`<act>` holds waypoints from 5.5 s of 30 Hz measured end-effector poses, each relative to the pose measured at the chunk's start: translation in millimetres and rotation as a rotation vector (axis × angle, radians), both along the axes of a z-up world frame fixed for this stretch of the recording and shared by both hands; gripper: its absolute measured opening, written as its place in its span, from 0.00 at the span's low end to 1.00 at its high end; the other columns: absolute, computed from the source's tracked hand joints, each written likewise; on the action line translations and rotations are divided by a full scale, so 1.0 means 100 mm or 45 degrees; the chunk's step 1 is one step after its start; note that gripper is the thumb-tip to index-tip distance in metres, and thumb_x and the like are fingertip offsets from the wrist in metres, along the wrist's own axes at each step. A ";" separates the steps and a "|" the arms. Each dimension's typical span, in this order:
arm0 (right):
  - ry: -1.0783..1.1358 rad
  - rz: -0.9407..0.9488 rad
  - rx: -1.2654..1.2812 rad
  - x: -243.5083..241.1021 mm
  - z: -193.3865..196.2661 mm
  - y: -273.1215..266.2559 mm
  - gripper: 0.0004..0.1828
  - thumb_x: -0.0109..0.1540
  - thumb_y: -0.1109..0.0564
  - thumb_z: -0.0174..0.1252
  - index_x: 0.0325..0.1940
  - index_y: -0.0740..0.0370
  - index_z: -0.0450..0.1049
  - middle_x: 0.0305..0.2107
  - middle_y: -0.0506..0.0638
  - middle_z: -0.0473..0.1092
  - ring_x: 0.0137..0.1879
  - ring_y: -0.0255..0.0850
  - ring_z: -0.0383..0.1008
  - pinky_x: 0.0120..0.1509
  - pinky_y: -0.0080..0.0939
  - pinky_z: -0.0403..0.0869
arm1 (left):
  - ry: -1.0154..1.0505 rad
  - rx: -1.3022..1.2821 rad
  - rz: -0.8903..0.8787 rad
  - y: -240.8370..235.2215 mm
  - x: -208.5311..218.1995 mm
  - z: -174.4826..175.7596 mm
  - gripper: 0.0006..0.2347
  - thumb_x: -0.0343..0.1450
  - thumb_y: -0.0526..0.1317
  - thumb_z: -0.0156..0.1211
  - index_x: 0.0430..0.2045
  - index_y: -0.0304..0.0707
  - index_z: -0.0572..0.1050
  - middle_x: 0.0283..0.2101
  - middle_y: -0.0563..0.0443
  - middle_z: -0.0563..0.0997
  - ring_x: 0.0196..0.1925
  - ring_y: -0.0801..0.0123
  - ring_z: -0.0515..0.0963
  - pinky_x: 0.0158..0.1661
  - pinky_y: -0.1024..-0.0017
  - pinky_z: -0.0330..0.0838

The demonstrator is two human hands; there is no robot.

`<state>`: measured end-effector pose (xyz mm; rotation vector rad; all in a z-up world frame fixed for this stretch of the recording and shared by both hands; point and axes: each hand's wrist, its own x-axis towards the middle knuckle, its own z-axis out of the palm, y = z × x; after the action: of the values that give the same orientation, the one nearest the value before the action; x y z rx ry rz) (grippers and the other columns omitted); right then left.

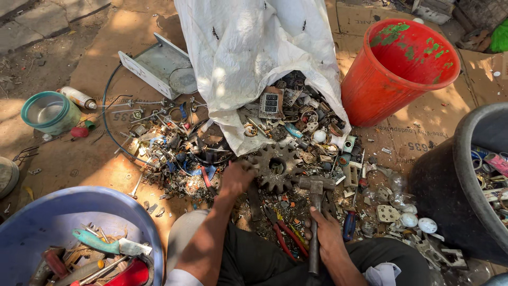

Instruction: The person sits on the ground and uses a hammer to repeatedly strike a large metal gear, attempting to break it apart. They also use pliers to pull at the gear and other small metal pieces scattered around the workspace.

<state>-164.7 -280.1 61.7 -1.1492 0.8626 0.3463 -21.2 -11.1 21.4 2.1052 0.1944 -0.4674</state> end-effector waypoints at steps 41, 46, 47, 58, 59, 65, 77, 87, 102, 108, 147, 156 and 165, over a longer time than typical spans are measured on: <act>0.377 0.245 0.015 -0.11 -0.49 0.05 0.17 0.64 0.55 0.59 0.53 0.64 0.66 0.23 0.50 0.67 0.21 0.40 0.66 0.23 0.44 0.70 | -0.218 0.134 -0.006 -0.30 0.00 0.01 0.14 0.75 0.43 0.53 0.42 0.29 0.80 0.40 0.33 0.84 0.40 0.45 0.85 0.48 0.55 0.76; 0.297 0.742 -0.272 -0.22 -0.57 0.19 0.20 0.63 0.54 0.59 0.54 0.71 0.71 0.26 0.54 0.70 0.29 0.46 0.74 0.36 0.49 0.75 | -0.438 0.109 0.294 -0.19 0.05 0.11 0.10 0.72 0.40 0.58 0.38 0.33 0.84 0.40 0.32 0.84 0.43 0.44 0.83 0.48 0.54 0.75; 0.223 0.886 -0.385 -0.25 -0.55 0.22 0.21 0.62 0.55 0.61 0.54 0.72 0.73 0.28 0.55 0.73 0.33 0.45 0.76 0.41 0.49 0.76 | -0.457 0.096 0.318 -0.17 0.05 0.11 0.10 0.71 0.39 0.59 0.38 0.33 0.83 0.39 0.33 0.84 0.43 0.44 0.84 0.47 0.55 0.75; -0.843 1.409 -1.698 1.33 -0.08 0.50 0.14 0.63 0.52 0.56 0.47 0.58 0.82 0.32 0.61 0.78 0.38 0.58 0.79 0.44 0.58 0.78 | -0.477 -0.147 0.435 -0.10 0.17 0.14 0.10 0.70 0.39 0.62 0.39 0.33 0.80 0.33 0.37 0.85 0.35 0.48 0.86 0.43 0.59 0.78; -0.931 1.550 -1.797 1.53 -0.13 0.56 0.12 0.61 0.53 0.56 0.41 0.58 0.83 0.30 0.60 0.78 0.37 0.59 0.79 0.39 0.59 0.78 | -0.543 -0.132 0.428 -0.10 0.16 0.14 0.10 0.69 0.39 0.63 0.39 0.33 0.81 0.33 0.36 0.85 0.36 0.47 0.86 0.42 0.59 0.77; -0.395 2.082 -2.075 2.09 -0.56 0.79 0.14 0.63 0.54 0.52 0.33 0.57 0.83 0.33 0.56 0.80 0.41 0.52 0.83 0.44 0.53 0.80 | -0.473 -0.219 0.472 -0.05 0.20 0.12 0.10 0.69 0.41 0.62 0.38 0.33 0.80 0.32 0.38 0.85 0.36 0.49 0.86 0.41 0.60 0.78; -0.163 1.334 -1.186 1.75 -0.17 0.38 0.15 0.64 0.46 0.60 0.46 0.56 0.82 0.25 0.63 0.75 0.33 0.59 0.76 0.38 0.59 0.74 | -0.194 -0.135 0.069 -0.06 0.26 -0.14 0.12 0.70 0.45 0.60 0.37 0.34 0.82 0.35 0.34 0.85 0.39 0.49 0.85 0.48 0.57 0.76; -0.752 1.349 -1.814 1.01 -0.49 0.88 0.21 0.65 0.55 0.53 0.62 0.64 0.72 0.22 0.66 0.74 0.30 0.63 0.77 0.35 0.62 0.74 | -0.100 -0.001 -0.307 -0.16 0.22 -0.40 0.17 0.64 0.40 0.63 0.48 0.40 0.80 0.46 0.34 0.82 0.48 0.43 0.82 0.55 0.56 0.73; -0.222 1.236 -1.090 0.16 0.28 0.19 0.20 0.66 0.51 0.54 0.58 0.62 0.76 0.36 0.60 0.80 0.41 0.50 0.82 0.49 0.49 0.77 | 0.052 0.263 -0.505 -0.25 0.13 -0.16 0.15 0.72 0.42 0.62 0.48 0.30 0.79 0.45 0.34 0.84 0.46 0.49 0.86 0.52 0.60 0.79; -0.531 1.180 -1.058 -0.09 0.26 0.27 0.18 0.65 0.52 0.56 0.56 0.62 0.76 0.41 0.59 0.80 0.47 0.51 0.82 0.51 0.51 0.76 | -0.390 0.134 -0.470 -0.27 0.09 -0.35 0.20 0.62 0.29 0.58 0.49 0.36 0.82 0.52 0.31 0.80 0.47 0.48 0.84 0.54 0.62 0.78; -0.439 1.551 -1.001 0.16 0.38 0.50 0.21 0.64 0.48 0.56 0.58 0.60 0.75 0.49 0.59 0.76 0.53 0.57 0.78 0.58 0.55 0.74 | -0.276 -0.524 -0.429 -0.27 0.11 0.27 0.15 0.75 0.46 0.56 0.52 0.43 0.79 0.51 0.46 0.84 0.56 0.60 0.81 0.58 0.62 0.72; -0.477 1.551 -1.023 0.15 0.38 0.50 0.20 0.64 0.48 0.56 0.54 0.62 0.76 0.45 0.59 0.77 0.52 0.57 0.77 0.57 0.55 0.74 | -0.171 -0.157 -0.451 -0.28 0.12 0.36 0.13 0.75 0.41 0.52 0.49 0.38 0.79 0.49 0.41 0.84 0.50 0.53 0.84 0.56 0.56 0.72; -0.425 1.578 -1.007 0.18 0.39 0.52 0.22 0.65 0.47 0.55 0.59 0.60 0.74 0.50 0.58 0.76 0.55 0.55 0.77 0.61 0.53 0.74 | -0.097 -0.136 -0.434 -0.27 0.11 0.41 0.13 0.75 0.39 0.51 0.48 0.34 0.79 0.50 0.40 0.84 0.51 0.54 0.85 0.55 0.57 0.75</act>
<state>-146.7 -228.4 101.1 -2.3434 -0.1661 0.8152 -10.7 -37.8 62.3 2.0525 -0.2337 -0.5827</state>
